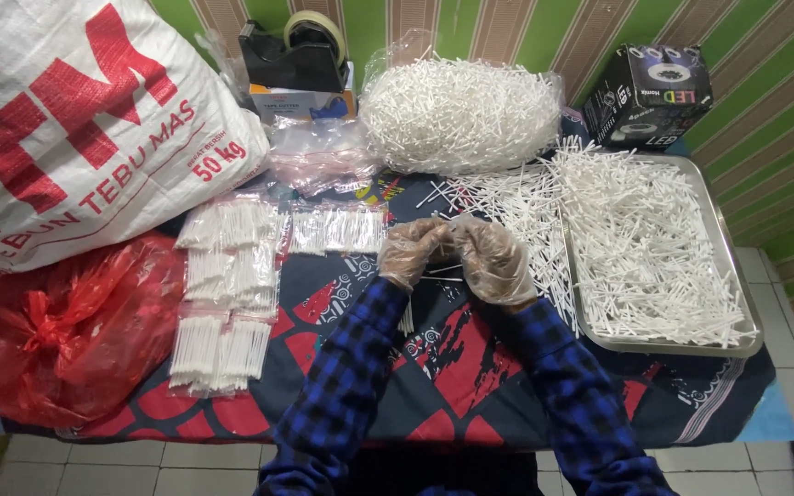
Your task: The person is manually packing small white sticks into clear plastic bags at a workspace.
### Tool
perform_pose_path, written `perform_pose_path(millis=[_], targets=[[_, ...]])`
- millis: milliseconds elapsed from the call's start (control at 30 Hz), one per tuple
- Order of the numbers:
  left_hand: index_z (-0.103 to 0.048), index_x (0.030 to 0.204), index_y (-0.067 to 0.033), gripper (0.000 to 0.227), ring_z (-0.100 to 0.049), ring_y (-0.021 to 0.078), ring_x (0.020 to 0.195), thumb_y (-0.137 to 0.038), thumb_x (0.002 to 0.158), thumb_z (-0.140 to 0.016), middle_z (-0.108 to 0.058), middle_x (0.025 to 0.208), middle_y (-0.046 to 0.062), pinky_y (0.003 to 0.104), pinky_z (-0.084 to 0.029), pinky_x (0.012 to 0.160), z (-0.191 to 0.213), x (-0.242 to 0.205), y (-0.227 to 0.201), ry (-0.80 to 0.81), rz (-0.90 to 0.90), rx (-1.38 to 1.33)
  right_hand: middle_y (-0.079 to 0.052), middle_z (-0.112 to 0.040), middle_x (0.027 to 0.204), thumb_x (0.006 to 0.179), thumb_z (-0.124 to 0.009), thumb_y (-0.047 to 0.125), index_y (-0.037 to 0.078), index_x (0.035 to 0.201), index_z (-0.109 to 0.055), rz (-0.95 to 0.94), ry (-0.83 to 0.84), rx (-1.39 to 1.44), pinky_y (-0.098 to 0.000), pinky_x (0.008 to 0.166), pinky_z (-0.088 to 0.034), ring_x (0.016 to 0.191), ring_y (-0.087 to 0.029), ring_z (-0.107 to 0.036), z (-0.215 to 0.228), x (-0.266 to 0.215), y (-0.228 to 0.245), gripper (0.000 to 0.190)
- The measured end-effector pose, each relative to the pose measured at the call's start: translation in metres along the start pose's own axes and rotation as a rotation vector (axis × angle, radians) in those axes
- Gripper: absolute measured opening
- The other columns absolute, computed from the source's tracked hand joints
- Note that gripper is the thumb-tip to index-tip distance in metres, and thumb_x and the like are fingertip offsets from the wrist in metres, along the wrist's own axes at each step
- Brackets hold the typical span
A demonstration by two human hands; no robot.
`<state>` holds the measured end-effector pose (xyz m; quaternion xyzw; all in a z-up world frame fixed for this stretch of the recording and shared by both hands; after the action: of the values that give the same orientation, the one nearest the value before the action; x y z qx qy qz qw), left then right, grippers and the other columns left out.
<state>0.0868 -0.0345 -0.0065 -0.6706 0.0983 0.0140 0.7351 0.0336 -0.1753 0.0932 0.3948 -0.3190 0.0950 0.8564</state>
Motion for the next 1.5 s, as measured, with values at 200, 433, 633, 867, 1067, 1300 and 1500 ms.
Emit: perform_pose_path(millis=[200,433,633,867,1067,1300,1500], targets=[[-0.079,0.110,-0.0177,0.026,-0.073,0.0293,0.095,-0.030,0.088,-0.076,-0.078,0.096,0.013,0.041,-0.058,0.085,-0.021,-0.013,-0.007,0.149,-0.034,0.065,-0.012,-0.074,0.086,0.087,-0.083,0.012,0.010,0.103,-0.078,-0.157,0.029,0.202,-0.0354,0.059,-0.061,0.085,-0.033,-0.075,-0.007,-0.009,-0.025,0.017],[-0.078,0.107,-0.0025,0.021,-0.071,0.0242,0.083,-0.010,0.088,-0.077,-0.074,0.091,0.020,0.038,-0.062,0.067,-0.020,-0.014,-0.003,0.257,-0.090,-0.199,-0.011,-0.076,0.094,0.094,-0.074,0.018,0.010,0.111,-0.075,-0.419,0.208,0.326,-0.0384,0.082,-0.060,0.091,-0.021,-0.073,0.005,-0.007,-0.014,0.019],[-0.081,0.104,-0.0129,0.021,-0.072,0.0233,0.089,-0.020,0.084,-0.080,-0.077,0.095,0.014,0.038,-0.059,0.074,-0.024,-0.013,0.006,0.265,-0.105,0.009,-0.012,-0.077,0.093,0.094,-0.072,0.018,0.012,0.112,-0.076,-0.398,0.309,0.351,-0.0375,0.080,-0.061,0.090,-0.025,-0.075,-0.007,-0.014,-0.033,0.019],[-0.079,0.104,-0.0035,0.017,-0.070,0.0217,0.083,-0.010,0.088,-0.080,-0.076,0.093,0.020,0.033,-0.061,0.067,-0.016,-0.021,-0.016,0.218,-0.045,-0.386,-0.017,-0.070,0.079,0.094,-0.072,-0.001,0.002,0.108,-0.061,-0.384,0.001,0.880,-0.0223,0.066,-0.053,0.070,-0.018,-0.069,-0.015,-0.010,-0.041,0.018],[-0.073,0.115,0.0003,0.029,-0.074,0.0367,0.095,-0.017,0.093,-0.077,-0.074,0.107,0.027,0.044,-0.064,0.076,0.008,-0.017,-0.033,0.085,0.045,-0.744,-0.007,-0.066,0.065,0.093,-0.073,0.007,0.007,0.088,-0.071,-0.356,-0.002,0.568,-0.0194,0.074,-0.046,0.068,-0.011,-0.061,0.010,0.002,-0.006,0.005],[-0.068,0.120,-0.0032,0.029,-0.073,0.0417,0.103,-0.014,0.094,-0.076,-0.072,0.114,0.028,0.053,-0.060,0.090,0.013,0.003,-0.003,0.077,0.102,-0.894,-0.007,-0.070,0.066,0.094,-0.074,0.015,0.010,0.092,-0.077,-0.410,0.023,0.416,-0.0252,0.068,-0.053,0.067,-0.013,-0.066,-0.008,-0.014,-0.029,0.006],[-0.071,0.122,-0.0022,0.032,-0.076,0.0284,0.080,-0.012,0.092,-0.078,-0.076,0.098,0.022,0.044,-0.065,0.074,0.012,0.001,-0.002,0.028,0.043,-0.857,-0.008,-0.070,0.066,0.094,-0.076,0.014,0.007,0.092,-0.077,-0.375,0.051,0.450,-0.0281,0.066,-0.056,0.068,-0.014,-0.068,-0.021,-0.025,-0.043,0.008]])
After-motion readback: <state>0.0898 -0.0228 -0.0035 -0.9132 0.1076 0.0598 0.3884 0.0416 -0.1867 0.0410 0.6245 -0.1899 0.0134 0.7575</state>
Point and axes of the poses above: each hand's wrist, its own x-axis towards the middle knuckle, its own z-axis out of the back of the hand, y = z × x, the point moved 7 cm from there along x, towards the middle knuckle
